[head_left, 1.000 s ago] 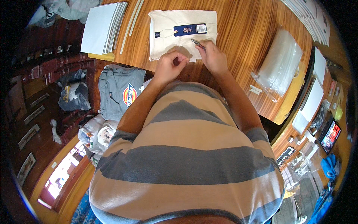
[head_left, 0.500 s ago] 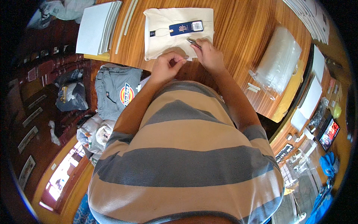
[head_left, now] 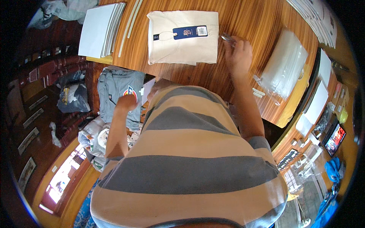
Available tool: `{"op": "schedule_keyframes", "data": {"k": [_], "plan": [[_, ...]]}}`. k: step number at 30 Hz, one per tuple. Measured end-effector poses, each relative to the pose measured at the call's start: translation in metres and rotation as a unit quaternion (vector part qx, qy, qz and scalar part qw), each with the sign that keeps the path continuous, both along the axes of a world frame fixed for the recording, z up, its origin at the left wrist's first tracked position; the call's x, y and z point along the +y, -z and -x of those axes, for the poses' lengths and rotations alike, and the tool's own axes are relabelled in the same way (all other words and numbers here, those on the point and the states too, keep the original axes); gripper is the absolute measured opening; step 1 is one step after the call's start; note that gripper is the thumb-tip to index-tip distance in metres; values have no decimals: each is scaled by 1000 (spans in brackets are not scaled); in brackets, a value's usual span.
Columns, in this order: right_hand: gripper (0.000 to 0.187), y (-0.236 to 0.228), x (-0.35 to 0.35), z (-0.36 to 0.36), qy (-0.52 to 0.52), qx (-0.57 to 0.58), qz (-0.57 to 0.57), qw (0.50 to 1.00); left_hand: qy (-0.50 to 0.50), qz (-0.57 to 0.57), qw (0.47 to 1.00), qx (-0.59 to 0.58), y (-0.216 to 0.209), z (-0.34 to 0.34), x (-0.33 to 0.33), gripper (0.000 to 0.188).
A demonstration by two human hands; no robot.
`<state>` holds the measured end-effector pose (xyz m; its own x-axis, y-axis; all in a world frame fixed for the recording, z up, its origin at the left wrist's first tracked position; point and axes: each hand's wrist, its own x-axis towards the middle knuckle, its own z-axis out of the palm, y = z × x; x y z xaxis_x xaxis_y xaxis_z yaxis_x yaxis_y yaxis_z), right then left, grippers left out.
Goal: The person packs folded shirts into plastic bags by hand. They insert each shirt into a bag, peel off the adhesive strip, and seal the bag before placing it on a stack.
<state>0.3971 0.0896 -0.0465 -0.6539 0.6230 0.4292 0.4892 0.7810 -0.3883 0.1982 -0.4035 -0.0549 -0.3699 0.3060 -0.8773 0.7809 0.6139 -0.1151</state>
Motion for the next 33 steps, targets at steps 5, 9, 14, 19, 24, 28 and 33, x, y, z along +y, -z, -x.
{"op": "schedule_keyframes", "data": {"k": [5,9,14,19,24,28,33], "plan": [[33,9,35,-9,34,-62,-69,995,-318,-132,932,-112,-60,52,35,28],[37,-6,17,-11,34,-81,-17,996,-443,-448,769,-110,-48,71,143,34],[38,-12,-47,-20,24,-163,315,935,-411,-405,785,-224,-15,87,187,33],[33,9,-24,5,49,0,334,941,-481,-343,762,-264,-28,29,195,34],[34,5,-5,27,153,71,224,960,-324,-315,810,-373,-38,51,194,31],[33,-23,-58,10,189,-18,316,929,-243,-538,786,-182,-34,126,190,22],[37,18,-67,25,157,26,431,888,-233,-454,808,-293,0,137,195,23]]}}
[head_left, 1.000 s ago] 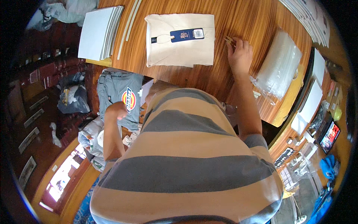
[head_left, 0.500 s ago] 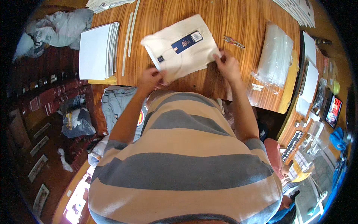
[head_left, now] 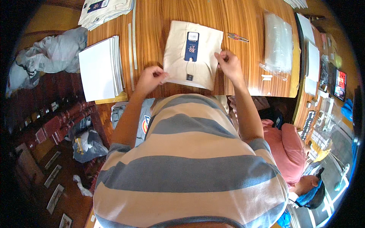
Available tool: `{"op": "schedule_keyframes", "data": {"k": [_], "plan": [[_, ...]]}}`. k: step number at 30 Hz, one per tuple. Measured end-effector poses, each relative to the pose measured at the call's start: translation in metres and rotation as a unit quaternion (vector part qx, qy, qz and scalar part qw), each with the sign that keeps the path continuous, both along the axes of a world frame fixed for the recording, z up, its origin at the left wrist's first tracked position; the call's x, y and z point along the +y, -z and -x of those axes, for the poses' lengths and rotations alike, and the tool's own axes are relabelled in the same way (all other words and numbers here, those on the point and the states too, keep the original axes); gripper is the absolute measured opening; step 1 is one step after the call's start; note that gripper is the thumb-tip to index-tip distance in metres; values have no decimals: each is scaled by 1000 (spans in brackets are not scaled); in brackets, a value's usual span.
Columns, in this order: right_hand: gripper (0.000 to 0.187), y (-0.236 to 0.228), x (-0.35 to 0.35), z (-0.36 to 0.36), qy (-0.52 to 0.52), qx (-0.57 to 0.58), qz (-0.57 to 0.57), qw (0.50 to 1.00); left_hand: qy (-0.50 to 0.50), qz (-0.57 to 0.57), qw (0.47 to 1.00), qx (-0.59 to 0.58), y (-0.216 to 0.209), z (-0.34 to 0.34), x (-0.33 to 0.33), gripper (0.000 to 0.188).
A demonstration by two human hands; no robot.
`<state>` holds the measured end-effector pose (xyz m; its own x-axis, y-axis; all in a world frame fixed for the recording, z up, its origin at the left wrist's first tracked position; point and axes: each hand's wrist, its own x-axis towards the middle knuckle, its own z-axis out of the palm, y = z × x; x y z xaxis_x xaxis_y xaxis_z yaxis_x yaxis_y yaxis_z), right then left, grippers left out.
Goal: The person packs folded shirts into plastic bags by hand. They insert each shirt into a bag, peel off the adhesive strip, and seal the bag before placing it on a stack.
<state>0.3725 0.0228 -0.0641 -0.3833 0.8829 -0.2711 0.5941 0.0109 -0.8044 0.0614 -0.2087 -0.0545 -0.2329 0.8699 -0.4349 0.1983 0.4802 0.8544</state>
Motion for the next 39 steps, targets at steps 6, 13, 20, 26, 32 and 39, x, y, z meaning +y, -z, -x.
{"op": "schedule_keyframes", "data": {"k": [6,13,20,26,32,39], "plan": [[30,-5,8,19,43,95,-58,993,-75,36,996,-30,-5,-26,-2,30],[39,0,42,39,31,94,138,985,-116,-92,984,103,24,1,60,34],[42,-11,42,33,46,156,175,971,-161,-64,984,30,10,-4,61,33],[31,-16,-19,-44,-47,54,133,989,-41,62,997,1,-14,-24,-24,28],[26,-27,-62,-46,-10,59,163,985,-40,83,996,7,-26,-46,-35,26],[29,-62,-89,-42,79,80,148,982,-142,7,990,-15,0,-64,-53,24]]}}
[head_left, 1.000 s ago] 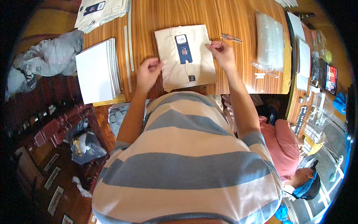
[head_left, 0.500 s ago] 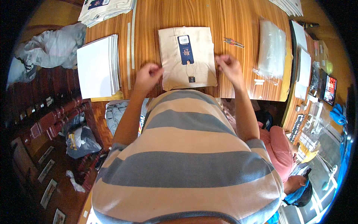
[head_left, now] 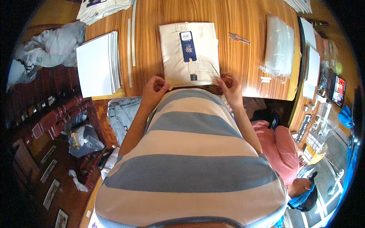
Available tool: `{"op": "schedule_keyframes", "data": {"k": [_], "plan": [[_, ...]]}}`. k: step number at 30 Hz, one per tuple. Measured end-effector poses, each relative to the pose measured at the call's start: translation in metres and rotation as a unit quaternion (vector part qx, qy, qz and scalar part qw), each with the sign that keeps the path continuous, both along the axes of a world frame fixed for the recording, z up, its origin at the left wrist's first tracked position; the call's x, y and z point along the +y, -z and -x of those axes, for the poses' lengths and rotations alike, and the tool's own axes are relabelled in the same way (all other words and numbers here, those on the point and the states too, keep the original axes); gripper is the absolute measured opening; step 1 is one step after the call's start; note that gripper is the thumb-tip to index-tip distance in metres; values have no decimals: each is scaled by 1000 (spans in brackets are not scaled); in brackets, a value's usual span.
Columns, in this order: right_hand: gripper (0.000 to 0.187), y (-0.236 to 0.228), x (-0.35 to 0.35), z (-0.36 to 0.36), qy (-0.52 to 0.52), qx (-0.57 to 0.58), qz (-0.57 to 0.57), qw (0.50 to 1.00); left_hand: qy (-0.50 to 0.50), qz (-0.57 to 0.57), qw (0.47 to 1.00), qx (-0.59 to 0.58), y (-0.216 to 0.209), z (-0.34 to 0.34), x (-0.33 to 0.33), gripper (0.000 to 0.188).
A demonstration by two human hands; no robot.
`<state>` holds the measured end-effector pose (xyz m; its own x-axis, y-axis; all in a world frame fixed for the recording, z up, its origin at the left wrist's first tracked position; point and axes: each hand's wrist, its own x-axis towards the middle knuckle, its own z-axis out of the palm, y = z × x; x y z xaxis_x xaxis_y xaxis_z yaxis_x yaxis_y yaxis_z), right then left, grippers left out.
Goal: The person packs folded shirts into plastic bags by hand. They insert each shirt into a bag, peel off the adhesive strip, and seal the bag before placing it on a stack.
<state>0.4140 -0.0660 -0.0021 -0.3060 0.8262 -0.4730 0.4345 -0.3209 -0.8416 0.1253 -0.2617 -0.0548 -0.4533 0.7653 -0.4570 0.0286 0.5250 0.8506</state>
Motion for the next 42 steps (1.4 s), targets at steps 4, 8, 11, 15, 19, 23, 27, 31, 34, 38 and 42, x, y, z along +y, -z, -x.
{"op": "schedule_keyframes", "data": {"k": [4,8,11,15,19,23,27,31,34,38,42], "plan": [[31,5,-3,-12,-116,14,-194,974,94,-45,994,34,-16,-5,5,37],[24,23,0,-13,-140,-8,-298,944,138,-47,980,133,-19,-5,10,33],[17,32,1,-13,-151,1,-353,923,106,-80,977,168,2,-12,3,26],[14,26,0,-9,-170,11,-359,918,80,-65,982,160,1,-20,3,19],[23,48,-2,-15,-73,-3,-143,987,-54,-49,990,-121,4,-13,1,29],[33,32,14,-2,-72,9,68,995,-128,-45,969,-205,-3,-19,11,39],[39,44,30,-4,-168,-66,13,983,-44,-1,999,-15,-3,-21,16,36],[45,50,35,-1,-195,-95,-62,974,11,46,999,-20,5,-13,20,33],[35,21,34,-6,-211,-163,-171,948,53,74,995,34,-29,-11,38,28],[16,27,51,-92,164,-27,-235,958,183,-50,866,463,-43,15,60,26],[23,43,92,-205,356,-233,-282,860,187,-83,886,416,-93,-16,144,22]]}}
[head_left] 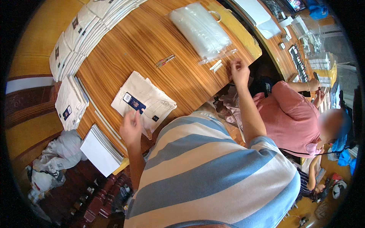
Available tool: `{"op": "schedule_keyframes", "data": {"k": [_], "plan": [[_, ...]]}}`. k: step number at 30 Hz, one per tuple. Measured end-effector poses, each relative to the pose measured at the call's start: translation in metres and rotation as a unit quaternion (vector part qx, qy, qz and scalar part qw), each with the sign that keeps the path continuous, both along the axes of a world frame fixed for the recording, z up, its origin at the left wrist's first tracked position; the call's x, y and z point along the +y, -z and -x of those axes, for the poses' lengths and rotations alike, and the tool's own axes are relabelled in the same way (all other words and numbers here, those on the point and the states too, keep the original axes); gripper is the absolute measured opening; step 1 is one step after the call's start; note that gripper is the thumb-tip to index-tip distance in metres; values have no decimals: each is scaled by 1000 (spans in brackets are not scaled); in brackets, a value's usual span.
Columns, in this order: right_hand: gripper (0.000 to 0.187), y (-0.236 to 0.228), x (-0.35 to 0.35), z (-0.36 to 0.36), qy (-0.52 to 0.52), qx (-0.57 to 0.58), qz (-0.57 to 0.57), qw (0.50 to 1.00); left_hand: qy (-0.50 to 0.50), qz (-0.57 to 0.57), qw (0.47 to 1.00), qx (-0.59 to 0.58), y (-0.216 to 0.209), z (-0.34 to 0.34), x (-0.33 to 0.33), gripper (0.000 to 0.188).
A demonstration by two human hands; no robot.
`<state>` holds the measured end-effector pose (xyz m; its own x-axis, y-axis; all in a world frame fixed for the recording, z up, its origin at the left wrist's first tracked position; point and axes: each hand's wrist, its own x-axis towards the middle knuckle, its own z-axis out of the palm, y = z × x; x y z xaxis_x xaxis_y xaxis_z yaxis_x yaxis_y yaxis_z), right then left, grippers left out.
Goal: The person packs folded shirts into plastic bags by hand. They insert each shirt into a bag, peel off the adhesive strip, and seal the bag before placing it on a stack.
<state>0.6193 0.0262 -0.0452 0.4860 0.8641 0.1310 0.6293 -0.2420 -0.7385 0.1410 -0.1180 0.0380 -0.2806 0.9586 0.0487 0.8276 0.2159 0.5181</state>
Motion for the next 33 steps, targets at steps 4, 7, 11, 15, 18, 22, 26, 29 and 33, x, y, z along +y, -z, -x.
{"op": "schedule_keyframes", "data": {"k": [4,7,11,15,18,22,26,29,33], "plan": [[39,-3,42,-18,0,109,-99,989,292,-73,953,30,-11,-88,122,51],[36,-1,72,-15,4,-80,-153,985,394,-127,897,152,-11,-161,205,75],[25,26,102,-18,-113,132,-33,984,439,-166,826,314,20,-232,276,89],[24,1,132,-29,-133,44,-154,978,432,-182,864,185,19,-250,294,84],[27,-88,160,-13,-218,51,-75,972,367,-265,891,28,3,-226,304,77],[26,-201,197,22,-326,43,-141,934,149,-204,955,-156,-62,-211,278,66],[26,-242,211,56,-443,-95,-259,853,93,-188,920,-330,-44,-193,262,68],[26,-253,192,76,-543,-173,-193,799,100,-264,911,-299,-33,-184,243,76],[26,-249,176,83,-593,-193,-163,765,106,-243,936,-231,-30,-179,230,92]]}}
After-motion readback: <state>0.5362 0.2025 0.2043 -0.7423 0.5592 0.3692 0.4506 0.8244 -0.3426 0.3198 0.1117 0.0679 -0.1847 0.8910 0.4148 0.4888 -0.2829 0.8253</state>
